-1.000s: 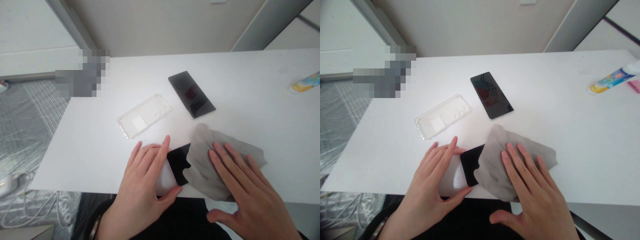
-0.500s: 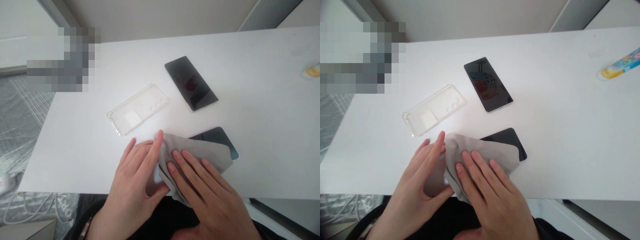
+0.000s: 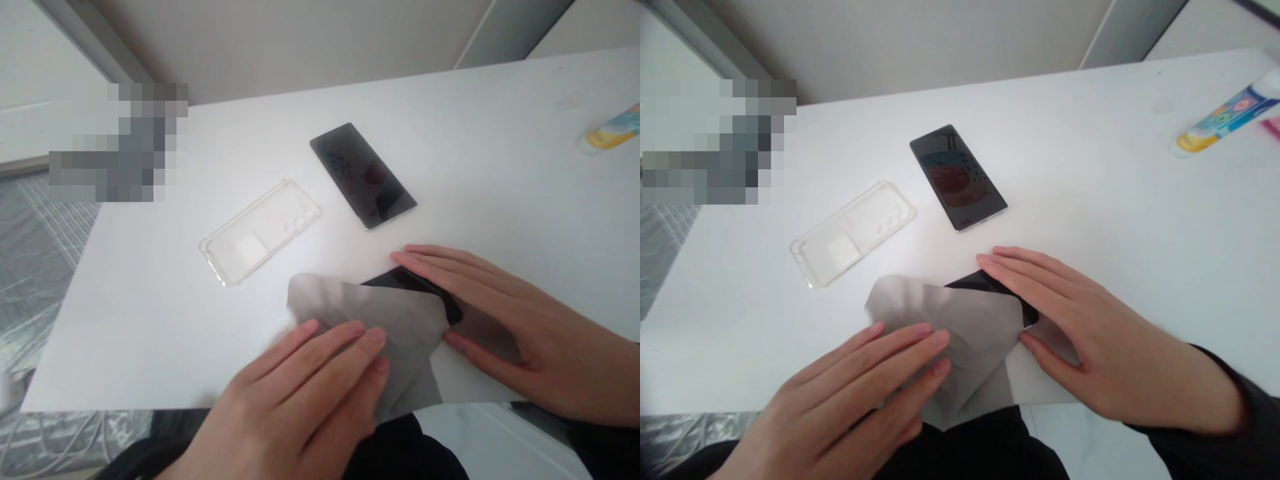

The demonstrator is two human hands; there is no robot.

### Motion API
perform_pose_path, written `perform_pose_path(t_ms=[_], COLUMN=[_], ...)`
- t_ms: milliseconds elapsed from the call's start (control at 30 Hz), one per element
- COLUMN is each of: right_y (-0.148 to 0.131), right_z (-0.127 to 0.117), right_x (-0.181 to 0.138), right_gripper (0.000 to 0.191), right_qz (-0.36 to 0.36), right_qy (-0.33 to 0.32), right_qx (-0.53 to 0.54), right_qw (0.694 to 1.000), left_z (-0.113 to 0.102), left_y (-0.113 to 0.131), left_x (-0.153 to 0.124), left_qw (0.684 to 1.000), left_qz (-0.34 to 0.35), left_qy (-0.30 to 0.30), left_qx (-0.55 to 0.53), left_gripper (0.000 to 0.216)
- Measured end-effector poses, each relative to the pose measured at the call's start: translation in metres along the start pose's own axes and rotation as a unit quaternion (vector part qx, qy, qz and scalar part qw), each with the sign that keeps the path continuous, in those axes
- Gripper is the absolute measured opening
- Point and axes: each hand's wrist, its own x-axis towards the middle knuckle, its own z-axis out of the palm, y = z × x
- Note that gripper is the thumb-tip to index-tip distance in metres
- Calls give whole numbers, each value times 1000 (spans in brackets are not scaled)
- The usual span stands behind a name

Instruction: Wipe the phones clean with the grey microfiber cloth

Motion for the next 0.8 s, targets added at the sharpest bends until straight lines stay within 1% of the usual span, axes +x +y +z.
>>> perform_pose_path(t_ms=[67,167,233,367,467,533,633,700,800], right_y=[7,13,16,22,27,30,33,36,42], right_z=[-2,-6,-8,-8,-8,-9,-14,-16,-17], right_x=[4,7,9,11,12,15,21,26,31], right_gripper=[56,55,56,57,59,60,60,62,73], right_qz=[-14,-16,-12,-9,-4,-3,-4,-17,-46], right_qy=[-19,-29,-30,-32,-32,-43,-91,-114,-106], right_qx=[5,24,41,63,73,84,100,107,118], right_qw=[1000,999,999,997,997,996,991,988,986], left_z=[5,8,7,-3,-10,-10,-3,3,8], left_y=[-2,-10,-17,-26,-28,-27,-27,-29,-34], left_x=[18,29,23,-5,-14,-9,6,16,31], left_qw=[999,996,996,995,993,992,989,988,987], left_qz=[32,52,44,-9,-5,21,54,65,92], left_qy=[-41,-67,-70,-57,-54,-58,-81,-91,-101], left_qx=[7,19,31,85,109,114,116,107,84], left_gripper=[47,57,57,52,55,53,50,50,51])
